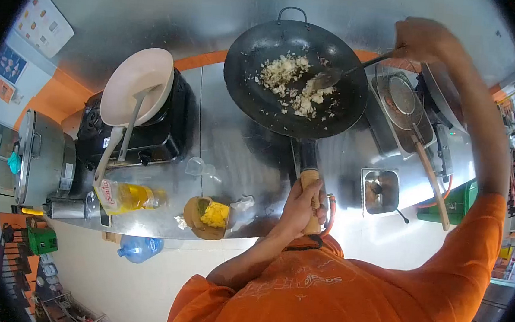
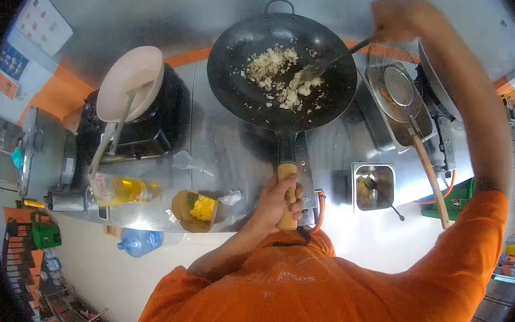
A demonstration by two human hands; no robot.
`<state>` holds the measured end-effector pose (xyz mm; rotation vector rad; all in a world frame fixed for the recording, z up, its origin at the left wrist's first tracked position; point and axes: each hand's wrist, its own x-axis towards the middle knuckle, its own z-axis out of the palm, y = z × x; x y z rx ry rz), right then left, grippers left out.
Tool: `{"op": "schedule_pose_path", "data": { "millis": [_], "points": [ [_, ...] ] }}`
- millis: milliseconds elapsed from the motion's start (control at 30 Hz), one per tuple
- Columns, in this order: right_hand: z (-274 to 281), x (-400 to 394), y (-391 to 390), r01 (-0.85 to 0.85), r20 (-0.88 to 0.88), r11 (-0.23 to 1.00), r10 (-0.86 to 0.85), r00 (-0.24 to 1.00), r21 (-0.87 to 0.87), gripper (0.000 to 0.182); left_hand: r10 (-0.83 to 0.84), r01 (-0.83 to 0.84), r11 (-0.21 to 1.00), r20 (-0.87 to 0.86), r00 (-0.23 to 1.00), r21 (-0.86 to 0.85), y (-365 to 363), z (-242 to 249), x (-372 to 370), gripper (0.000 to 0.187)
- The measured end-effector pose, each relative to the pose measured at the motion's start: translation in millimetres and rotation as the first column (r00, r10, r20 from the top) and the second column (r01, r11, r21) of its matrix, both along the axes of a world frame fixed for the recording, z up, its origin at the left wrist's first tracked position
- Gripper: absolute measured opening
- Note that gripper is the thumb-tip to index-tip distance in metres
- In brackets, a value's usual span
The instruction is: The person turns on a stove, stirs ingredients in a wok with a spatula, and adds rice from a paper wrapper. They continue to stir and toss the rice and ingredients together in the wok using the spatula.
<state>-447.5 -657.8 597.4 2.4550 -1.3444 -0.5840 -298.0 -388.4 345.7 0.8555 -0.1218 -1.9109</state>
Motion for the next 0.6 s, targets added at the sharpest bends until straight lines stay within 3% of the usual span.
{"op": "schedule_pose_path", "data": {
  "millis": [67, 100, 167, 200, 300, 433, 533, 567, 600],
  "points": [
    [23, -14, -3, -0.051, -0.19, 0.996, 0.035, 0.981, -0.079, 0.042, 0.003, -0.003, 1.0, 0.012, 1.0, 0.004, 1, 1, 0, 0.022],
    [14, -16, -9, -0.053, -0.188, 0.996, 0.038, 0.981, -0.076, 0.042, 0.002, -0.002, 1.0, 0.004, 1.0, 0.006, 1, 1, 1, 0.021],
    [-12, -20, -17, -0.066, -0.148, 0.998, 0.067, 0.987, 0.013, 0.041, 0.001, -0.001, 1.0, -0.008, 1.0, 0.013, 5, 2, -1, 0.021],
    [-14, -2, 1, 0.038, -0.049, 0.999, -0.038, 0.998, 0.008, 0.039, 0.002, -0.002, 1.0, 0.007, 1.0, 0.026, 7, 2, -2, 0.02],
    [6, 1, 1, -0.006, 0.003, 0.996, 0.006, 1.0, 0.087, 0.033, 0.014, -0.015, 1.0, 0.017, 1.0, 0.018, -1, 3, 1, 0.02],
    [-1, 11, -1, -0.001, 0.026, 1.0, 0.002, 1.0, -0.015, 0.028, 0.005, -0.007, 0.999, 0.042, 0.999, 0.041, 1, 2, -1, 0.02],
    [42, 24, 0, 0.138, -0.242, 0.99, -0.137, 0.96, -0.013, 0.022, 0.013, -0.015, 0.999, 0.037, 0.999, 0.039, 1, 3, -1, 0.022],
    [34, 21, 5, 0.138, -0.24, 0.99, -0.137, 0.961, -0.012, 0.022, 0.014, -0.016, 0.999, 0.039, 0.999, 0.035, 2, 3, -1, 0.023],
    [16, 16, 14, -0.123, -0.119, 0.987, 0.111, 0.987, -0.103, 0.022, 0.012, -0.014, 0.999, 0.04, 0.999, 0.04, 6, 2, -4, 0.023]
  ]
}}
